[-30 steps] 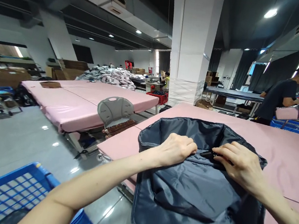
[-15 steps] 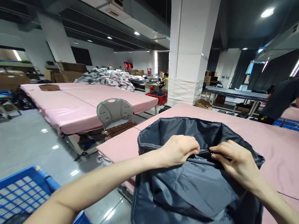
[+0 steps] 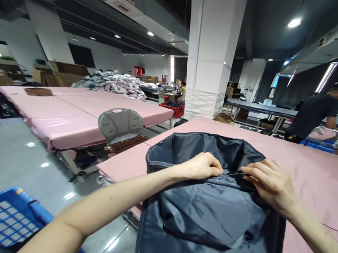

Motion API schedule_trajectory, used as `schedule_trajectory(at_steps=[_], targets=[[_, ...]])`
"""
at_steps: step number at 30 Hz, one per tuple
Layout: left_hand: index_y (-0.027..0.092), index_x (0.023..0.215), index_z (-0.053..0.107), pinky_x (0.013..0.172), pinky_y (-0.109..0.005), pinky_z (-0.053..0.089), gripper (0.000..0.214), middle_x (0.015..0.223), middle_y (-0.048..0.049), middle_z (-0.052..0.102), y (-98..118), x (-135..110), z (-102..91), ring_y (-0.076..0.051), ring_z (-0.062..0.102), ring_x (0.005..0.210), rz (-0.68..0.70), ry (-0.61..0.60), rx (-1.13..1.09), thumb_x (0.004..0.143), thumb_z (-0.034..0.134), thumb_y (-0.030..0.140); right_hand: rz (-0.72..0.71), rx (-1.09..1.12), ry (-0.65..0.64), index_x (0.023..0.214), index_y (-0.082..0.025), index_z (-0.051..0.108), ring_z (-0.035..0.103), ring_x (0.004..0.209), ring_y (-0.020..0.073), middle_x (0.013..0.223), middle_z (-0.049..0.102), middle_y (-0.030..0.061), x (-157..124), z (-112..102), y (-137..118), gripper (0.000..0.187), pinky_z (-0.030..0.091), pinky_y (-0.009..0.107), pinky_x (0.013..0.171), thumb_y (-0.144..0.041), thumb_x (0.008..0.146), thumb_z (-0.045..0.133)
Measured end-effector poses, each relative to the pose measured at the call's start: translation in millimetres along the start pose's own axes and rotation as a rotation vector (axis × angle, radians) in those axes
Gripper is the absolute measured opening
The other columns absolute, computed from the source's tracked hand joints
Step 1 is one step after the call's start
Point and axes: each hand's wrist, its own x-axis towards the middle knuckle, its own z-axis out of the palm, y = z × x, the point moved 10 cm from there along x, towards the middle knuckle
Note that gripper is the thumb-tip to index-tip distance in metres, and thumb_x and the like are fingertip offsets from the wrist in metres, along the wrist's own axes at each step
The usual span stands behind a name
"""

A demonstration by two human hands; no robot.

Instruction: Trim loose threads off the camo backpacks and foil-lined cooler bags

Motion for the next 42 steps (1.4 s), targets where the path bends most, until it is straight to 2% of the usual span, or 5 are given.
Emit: schedule_trajectory(at_steps=[18, 22, 28, 33, 42], targets=[[0.009, 0.081, 0.067, 0.063, -0.017, 0.039, 0.023, 0.072, -0.0005, 0.062, -0.4, 2.1, 0.3, -0.010, 0.050, 0.067, -0.009, -0.052, -0.125, 0.079, 0.050, 0.023, -0.067, 0.168, -0.125, 0.093, -0.022, 0.061, 0.053, 0.071, 0.0154, 0.080, 0.065, 0.0040, 16.7, 23.7, -1.6, 0.014, 0.038, 0.029, 0.063, -0.024, 0.088, 0.048], [0.010, 0.086, 0.067, 0.070, -0.017, 0.042, 0.024, 0.082, -0.0026, 0.066, 1.6, -2.9, -0.1, -0.011, 0.055, 0.074, 0.023, -0.056, -0.080, 0.082, 0.046, 0.021, 0.062, 0.251, -0.095, 0.090, -0.021, 0.061, 0.054, 0.068, 0.0147, 0.076, 0.064, 0.0034, 14.6, 18.8, 9.9, 0.013, 0.042, 0.028, 0.061, -0.024, 0.088, 0.049], [0.019, 0.105, 0.063, 0.074, -0.020, 0.041, 0.032, 0.093, -0.0017, 0.066, 29.4, -4.2, 0.8, -0.015, 0.058, 0.084, 0.233, 0.039, 0.117, 0.077, 0.060, 0.034, 0.296, 0.319, 0.020, 0.093, -0.022, 0.061, 0.059, 0.068, 0.0163, 0.078, 0.065, 0.0045, -19.7, -5.0, 44.0, 0.014, 0.048, 0.028, 0.060, -0.031, 0.085, 0.054], [0.018, 0.085, 0.064, 0.058, -0.019, 0.036, 0.029, 0.072, 0.0018, 0.062, 34.2, 19.0, 16.9, -0.012, 0.053, 0.065, 0.150, -0.041, 0.202, 0.071, 0.065, 0.043, 0.364, 0.293, 0.014, 0.095, -0.023, 0.062, 0.059, 0.067, 0.0165, 0.080, 0.065, 0.0045, -40.3, -9.5, 46.0, 0.016, 0.049, 0.028, 0.057, -0.032, 0.085, 0.054], [0.019, 0.090, 0.060, 0.053, -0.023, 0.032, 0.023, 0.087, -0.0035, 0.063, 65.4, 10.1, 19.5, -0.014, 0.057, 0.070, 0.388, 0.143, 0.733, 0.090, 0.039, 0.027, 0.283, 0.220, 0.066, 0.096, -0.022, 0.061, 0.058, 0.068, 0.0163, 0.080, 0.066, 0.0046, -52.3, -23.0, 38.6, 0.013, 0.047, 0.028, 0.060, -0.027, 0.085, 0.054]])
